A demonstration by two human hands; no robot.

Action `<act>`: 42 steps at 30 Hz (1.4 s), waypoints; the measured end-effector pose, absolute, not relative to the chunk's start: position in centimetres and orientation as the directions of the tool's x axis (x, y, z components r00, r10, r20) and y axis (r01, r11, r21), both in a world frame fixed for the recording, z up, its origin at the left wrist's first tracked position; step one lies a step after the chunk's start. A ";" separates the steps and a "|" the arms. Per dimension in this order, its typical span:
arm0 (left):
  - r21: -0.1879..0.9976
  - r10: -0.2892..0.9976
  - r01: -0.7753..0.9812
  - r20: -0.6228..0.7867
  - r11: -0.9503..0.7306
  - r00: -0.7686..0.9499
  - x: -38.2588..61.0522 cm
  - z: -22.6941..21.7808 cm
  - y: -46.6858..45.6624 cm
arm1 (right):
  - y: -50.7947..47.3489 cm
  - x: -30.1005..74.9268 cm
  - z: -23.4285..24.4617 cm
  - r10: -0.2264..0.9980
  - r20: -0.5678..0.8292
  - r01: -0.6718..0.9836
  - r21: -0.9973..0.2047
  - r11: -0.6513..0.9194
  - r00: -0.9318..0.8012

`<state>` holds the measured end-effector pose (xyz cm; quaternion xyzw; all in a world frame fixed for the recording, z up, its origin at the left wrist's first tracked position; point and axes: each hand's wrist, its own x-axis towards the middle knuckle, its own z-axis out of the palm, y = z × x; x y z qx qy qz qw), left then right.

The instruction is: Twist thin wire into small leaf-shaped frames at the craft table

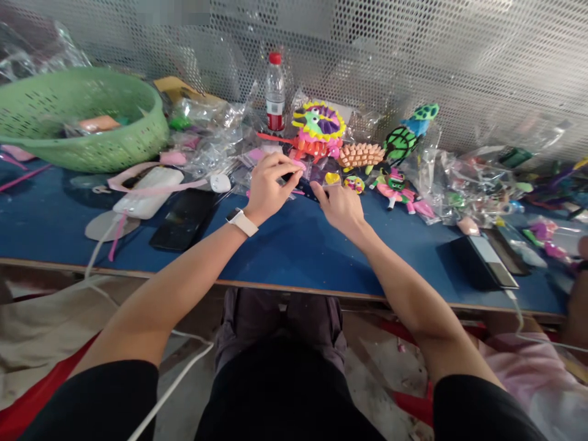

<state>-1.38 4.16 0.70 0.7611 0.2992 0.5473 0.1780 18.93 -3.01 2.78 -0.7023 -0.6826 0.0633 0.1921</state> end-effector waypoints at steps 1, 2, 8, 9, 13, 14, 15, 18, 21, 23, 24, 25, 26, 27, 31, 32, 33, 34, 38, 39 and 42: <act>0.601 0.649 0.251 0.731 -0.759 0.212 -1.4 0.7 4.2 | -3.0 18.9 2.8 0.983 0.167 0.935 -0.354 -0.006 0.070; 0.606 0.650 0.241 0.734 -0.758 0.199 -1.4 0.7 4.3 | -2.9 18.9 2.7 0.985 0.154 0.932 -0.361 -0.017 0.077; 0.730 0.735 0.088 0.678 -0.678 0.033 -1.5 0.3 6.1 | -2.9 19.6 2.4 0.988 0.149 0.921 -0.390 0.018 0.044; 0.747 0.748 0.040 0.664 -0.663 -0.005 -1.5 0.1 6.6 | -3.0 19.9 2.5 0.984 0.169 0.929 -0.370 0.019 0.047; 0.744 0.752 -0.109 0.652 -0.659 -0.094 -1.9 -0.5 8.4 | -3.0 21.0 2.5 0.959 0.278 0.970 -0.243 0.014 0.056; 0.741 0.750 -0.119 0.653 -0.661 -0.099 -2.0 -0.6 8.8 | -2.8 21.3 2.4 0.950 0.308 0.977 -0.214 0.026 0.042; 0.742 0.751 -0.116 0.653 -0.660 -0.098 -2.1 -0.7 9.0 | -2.4 21.6 2.3 0.943 0.332 0.982 -0.184 0.039 0.024; 0.768 0.771 -0.060 0.634 -0.637 -0.061 -2.2 -1.0 9.2 | -0.7 21.7 1.9 0.939 0.343 0.995 -0.087 0.052 -0.019; 0.788 0.788 -0.004 0.615 -0.615 0.003 -2.2 -1.2 9.0 | 1.8 20.7 1.7 0.950 0.300 0.995 -0.019 0.093 -0.083; 0.789 0.788 0.011 0.613 -0.614 0.045 -2.2 -1.4 8.9 | 3.6 19.6 1.5 0.954 0.273 0.991 -0.001 0.133 -0.128; 0.788 0.788 0.013 0.613 -0.615 0.061 -2.2 -1.4 8.8 | 4.5 19.1 1.3 0.957 0.256 0.990 -0.002 0.139 -0.134; 0.789 0.787 0.014 0.612 -0.615 0.075 -2.2 -1.5 8.8 | 5.3 18.7 1.1 0.960 0.246 0.990 -0.006 0.141 -0.135; 0.790 0.787 0.014 0.610 -0.614 0.086 -2.2 -1.6 8.8 | 6.0 18.3 0.9 0.961 0.240 0.989 -0.012 0.147 -0.140; 0.790 0.788 0.018 0.609 -0.613 0.095 -2.3 -1.7 8.9 | 6.6 18.2 0.6 0.960 0.235 0.986 -0.024 0.164 -0.154; 0.788 0.787 0.062 0.602 -0.613 0.136 -2.3 -1.7 9.0 | 7.6 18.6 -0.4 0.922 0.306 0.921 -0.231 0.315 -0.238; 0.785 0.786 0.077 0.601 -0.615 0.147 -2.3 -1.7 8.9 | 7.5 18.9 -0.6 0.900 0.359 0.868 -0.330 0.371 -0.248; 0.779 0.782 0.094 0.602 -0.619 0.161 -2.2 -1.6 8.8 | 7.3 19.2 -0.7 0.877 0.415 0.788 -0.444 0.427 -0.241; 0.770 0.775 0.111 0.607 -0.628 0.178 -2.0 -1.6 8.6 | 7.0 19.4 -0.7 0.859 0.461 0.685 -0.554 0.473 -0.221; 0.714 0.721 0.154 0.625 -0.683 0.299 -1.4 -1.2 7.3 | 5.6 19.5 -0.3 0.847 0.507 0.319 -0.785 0.531 -0.161; 0.708 0.712 0.153 0.623 -0.690 0.324 -1.2 -1.1 7.0 | 5.3 19.4 -0.2 0.851 0.501 0.280 -0.803 0.526 -0.160; 0.716 0.714 0.141 0.617 -0.684 0.330 -1.1 -1.0 6.5 | 4.5 19.2 -0.1 0.874 0.472 0.177 -0.856 0.486 -0.115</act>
